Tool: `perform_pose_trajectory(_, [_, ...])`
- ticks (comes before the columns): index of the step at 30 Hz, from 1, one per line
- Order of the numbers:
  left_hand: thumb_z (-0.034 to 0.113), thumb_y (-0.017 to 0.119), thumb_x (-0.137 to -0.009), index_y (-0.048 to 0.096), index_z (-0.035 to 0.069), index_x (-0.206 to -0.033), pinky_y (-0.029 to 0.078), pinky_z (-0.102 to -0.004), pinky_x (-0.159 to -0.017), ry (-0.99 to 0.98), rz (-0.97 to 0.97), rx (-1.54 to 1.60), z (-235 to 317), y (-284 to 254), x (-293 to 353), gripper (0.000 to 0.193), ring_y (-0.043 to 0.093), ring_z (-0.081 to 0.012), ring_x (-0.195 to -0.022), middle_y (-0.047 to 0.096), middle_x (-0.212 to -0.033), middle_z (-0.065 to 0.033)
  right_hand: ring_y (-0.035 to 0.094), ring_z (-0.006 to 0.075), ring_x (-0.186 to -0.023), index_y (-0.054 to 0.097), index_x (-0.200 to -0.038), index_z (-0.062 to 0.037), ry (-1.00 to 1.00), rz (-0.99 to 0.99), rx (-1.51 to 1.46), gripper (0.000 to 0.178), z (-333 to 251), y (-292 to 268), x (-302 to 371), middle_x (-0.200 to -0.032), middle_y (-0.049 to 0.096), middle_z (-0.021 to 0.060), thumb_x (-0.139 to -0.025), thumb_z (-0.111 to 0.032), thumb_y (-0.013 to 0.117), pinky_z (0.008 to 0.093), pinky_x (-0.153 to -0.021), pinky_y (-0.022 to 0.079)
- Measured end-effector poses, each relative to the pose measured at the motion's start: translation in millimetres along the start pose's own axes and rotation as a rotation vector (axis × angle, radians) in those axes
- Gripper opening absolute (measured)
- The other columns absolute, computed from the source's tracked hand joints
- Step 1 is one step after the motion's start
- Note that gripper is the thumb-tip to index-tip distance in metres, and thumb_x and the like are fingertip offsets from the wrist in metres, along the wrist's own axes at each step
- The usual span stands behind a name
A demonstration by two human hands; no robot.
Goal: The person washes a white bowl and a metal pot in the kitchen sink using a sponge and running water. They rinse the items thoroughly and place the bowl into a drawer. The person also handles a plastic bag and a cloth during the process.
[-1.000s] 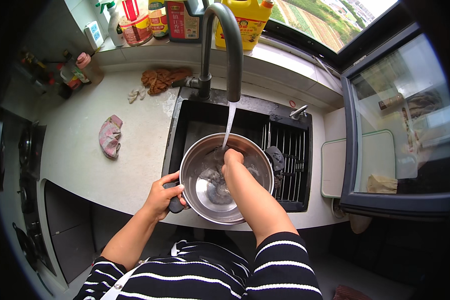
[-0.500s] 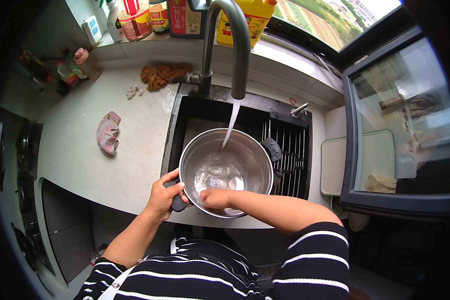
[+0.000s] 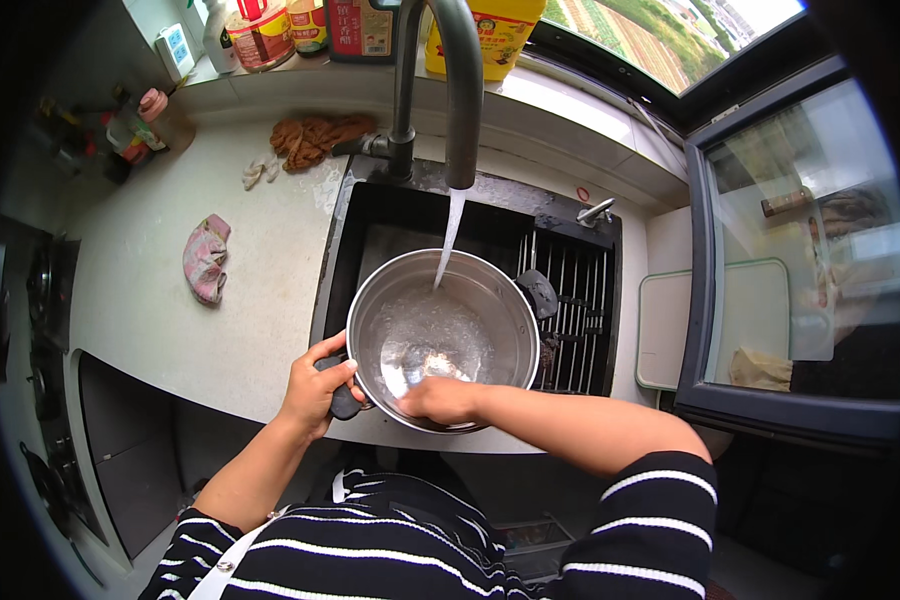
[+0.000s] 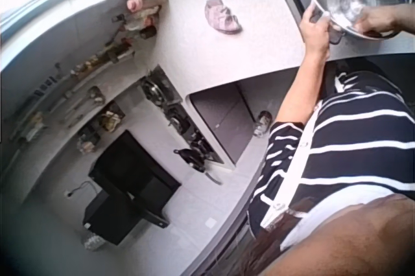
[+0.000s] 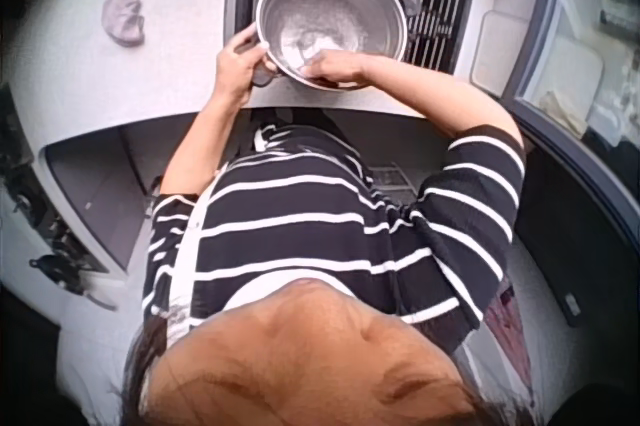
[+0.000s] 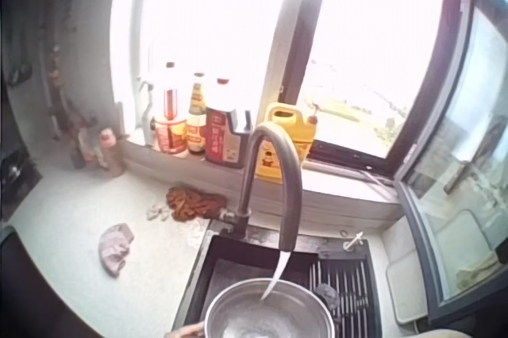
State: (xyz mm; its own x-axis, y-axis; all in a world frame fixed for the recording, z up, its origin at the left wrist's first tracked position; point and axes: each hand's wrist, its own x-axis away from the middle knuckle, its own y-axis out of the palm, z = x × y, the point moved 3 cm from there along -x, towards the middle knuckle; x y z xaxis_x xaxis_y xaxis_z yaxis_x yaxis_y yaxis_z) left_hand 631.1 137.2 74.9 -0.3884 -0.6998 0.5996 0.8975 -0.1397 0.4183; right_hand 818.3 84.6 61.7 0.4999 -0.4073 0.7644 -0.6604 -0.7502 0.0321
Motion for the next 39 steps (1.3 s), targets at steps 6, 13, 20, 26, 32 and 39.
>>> perform_pose_trajectory(6, [-0.002,0.056,-0.084,0.04,-0.009,-0.131,0.054,-0.0305,-0.058,-0.031,-0.098,-0.075,2.3,1.3,0.7,0.05,0.061,-0.0166,-0.058,0.061,-0.079,-0.0136,0.061,0.027,-0.09,0.052,-0.106,0.0023,-0.006,1.209,-1.154,0.033,-1.9,-49.3,-113.4,-0.093,0.062,0.0147,-0.087,-0.023,0.058,0.037,-0.082,0.047])
perform_pose_trajectory(13, [-0.004,0.053,-0.084,0.039,-0.008,-0.132,0.055,-0.0321,-0.058,-0.036,-0.047,-0.039,1.5,2.2,-4.2,0.05,0.061,-0.0165,-0.059,0.06,-0.078,-0.0124,0.058,0.0288,-0.101,0.054,-0.12,-0.0024,0.429,1.728,-1.777,0.041,38.3,-96.4,-88.3,-0.114,0.059,0.0167,-0.08,-0.012,0.05,0.0389,-0.081,0.048])
perform_pose_trajectory(20, [-0.001,0.057,-0.084,0.039,-0.008,-0.131,0.053,-0.03,-0.058,-0.046,-0.056,-0.018,0.9,8.2,-10.9,0.051,0.063,-0.018,-0.059,0.06,-0.073,-0.0108,0.057,0.0334,-0.095,0.049,-0.122,-0.0092,-0.066,1.387,-1.363,0.037,55.6,-110.6,-132.3,-0.117,0.055,0.0138,-0.087,-0.016,0.057,0.0567,-0.07,0.046])
perform_pose_trajectory(26, [0.001,0.057,-0.085,0.038,-0.008,-0.132,0.053,-0.03,-0.058,-0.058,-0.064,-0.035,3.0,-2.2,-13.6,0.051,0.063,-0.0181,-0.058,0.06,-0.072,-0.0108,0.059,0.0298,-0.096,0.051,-0.104,-0.0029,0.474,1.765,-1.008,0.034,-9.3,-118.9,-63.4,-0.104,0.06,0.02,-0.078,-0.015,0.069,0.0398,-0.083,0.047])
perform_pose_trajectory(32, [0.02,0.057,-0.091,0.042,-0.008,-0.129,0.052,-0.0292,-0.055,-0.059,-0.076,-0.04,1.1,3.0,-20.2,0.049,0.061,-0.0187,-0.056,0.057,-0.066,-0.0067,0.053,0.0165,-0.078,0.046,-0.102,-0.008,-0.041,1.02,-0.747,0.038,-24.9,-84.3,-109.4,-0.091,0.053,0.0072,-0.078,-0.023,0.071,0.0347,-0.061,0.047])
perform_pose_trajectory(39, [0.056,0.042,-0.091,0.046,-0.001,-0.116,0.051,-0.0295,-0.055,-0.153,0.05,0.005,6.5,8.4,-36.8,0.062,0.061,-0.0188,-0.061,0.056,-0.071,-0.0069,0.049,0.0075,-0.059,0.051,-0.102,-0.0058,-0.076,0.413,-0.47,0.03,-56.7,-32.1,-27.1,-0.076,0.06,0.0065,-0.082,-0.02,0.067,0.0219,-0.051,0.035])
